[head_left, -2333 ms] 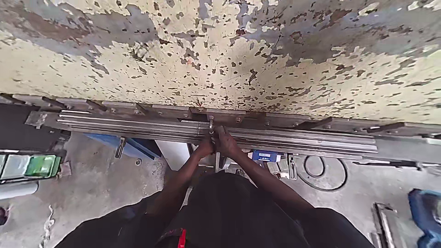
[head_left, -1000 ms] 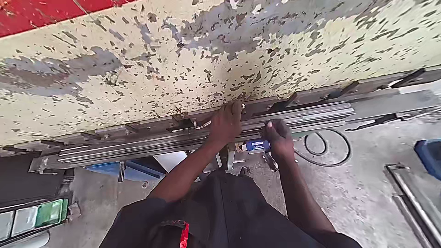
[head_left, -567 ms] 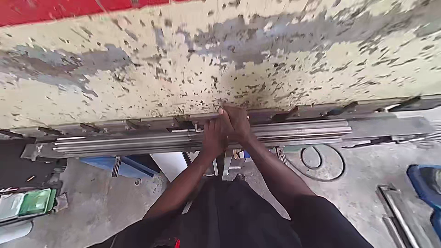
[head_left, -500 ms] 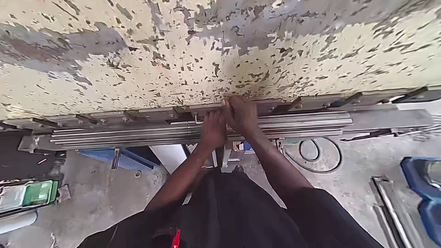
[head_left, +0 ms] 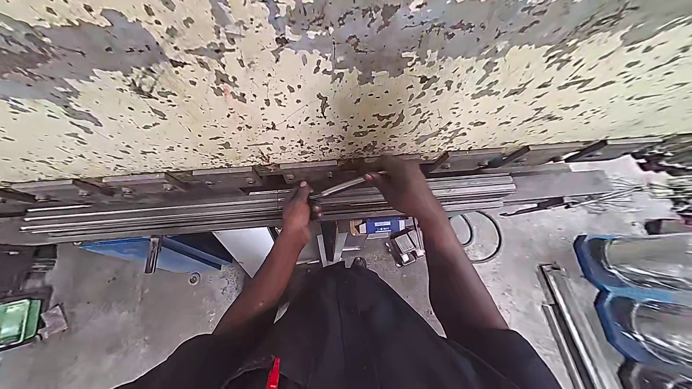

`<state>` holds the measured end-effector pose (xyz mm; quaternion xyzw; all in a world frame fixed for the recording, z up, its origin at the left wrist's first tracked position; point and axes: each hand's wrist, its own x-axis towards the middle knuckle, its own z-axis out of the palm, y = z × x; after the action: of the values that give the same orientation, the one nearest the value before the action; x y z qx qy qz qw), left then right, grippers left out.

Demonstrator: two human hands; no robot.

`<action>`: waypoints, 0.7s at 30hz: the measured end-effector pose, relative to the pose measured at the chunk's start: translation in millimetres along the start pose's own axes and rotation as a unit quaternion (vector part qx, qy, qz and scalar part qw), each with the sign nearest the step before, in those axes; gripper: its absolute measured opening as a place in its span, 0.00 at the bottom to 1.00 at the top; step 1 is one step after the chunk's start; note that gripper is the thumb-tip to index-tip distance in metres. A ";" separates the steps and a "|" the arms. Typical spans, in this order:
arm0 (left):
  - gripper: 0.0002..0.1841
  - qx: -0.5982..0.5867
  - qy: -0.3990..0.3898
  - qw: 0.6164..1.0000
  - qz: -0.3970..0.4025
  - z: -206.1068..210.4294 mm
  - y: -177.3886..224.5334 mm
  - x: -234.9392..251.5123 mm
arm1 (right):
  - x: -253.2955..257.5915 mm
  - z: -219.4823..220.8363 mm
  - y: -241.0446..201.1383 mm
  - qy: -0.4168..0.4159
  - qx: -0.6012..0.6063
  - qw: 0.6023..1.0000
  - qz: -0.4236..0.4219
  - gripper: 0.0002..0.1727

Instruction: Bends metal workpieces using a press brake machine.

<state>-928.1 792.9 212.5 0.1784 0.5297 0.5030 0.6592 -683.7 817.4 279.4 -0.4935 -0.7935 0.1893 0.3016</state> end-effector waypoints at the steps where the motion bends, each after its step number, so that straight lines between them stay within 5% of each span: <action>1: 0.18 0.001 -0.010 1.000 -0.022 6.8 -4.0 -2.3 | -7.7 -11.6 -2.4 0.008 -0.014 1.000 0.006 0.12; 13: 0.14 0.037 -0.191 0.974 -0.115 85.5 -51.7 11.7 | -45.0 -79.8 -30.1 0.036 -0.222 0.974 0.034 0.17; 21: 0.11 -0.045 -0.207 0.971 -0.111 100.8 -57.2 15.4 | -22.5 -89.0 -24.5 0.030 -0.218 0.975 -0.013 0.14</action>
<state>-813.5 811.4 198.5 0.1887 0.3754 0.4018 0.8136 -633.4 786.6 353.9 -0.5422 -0.8128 -0.0070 0.2127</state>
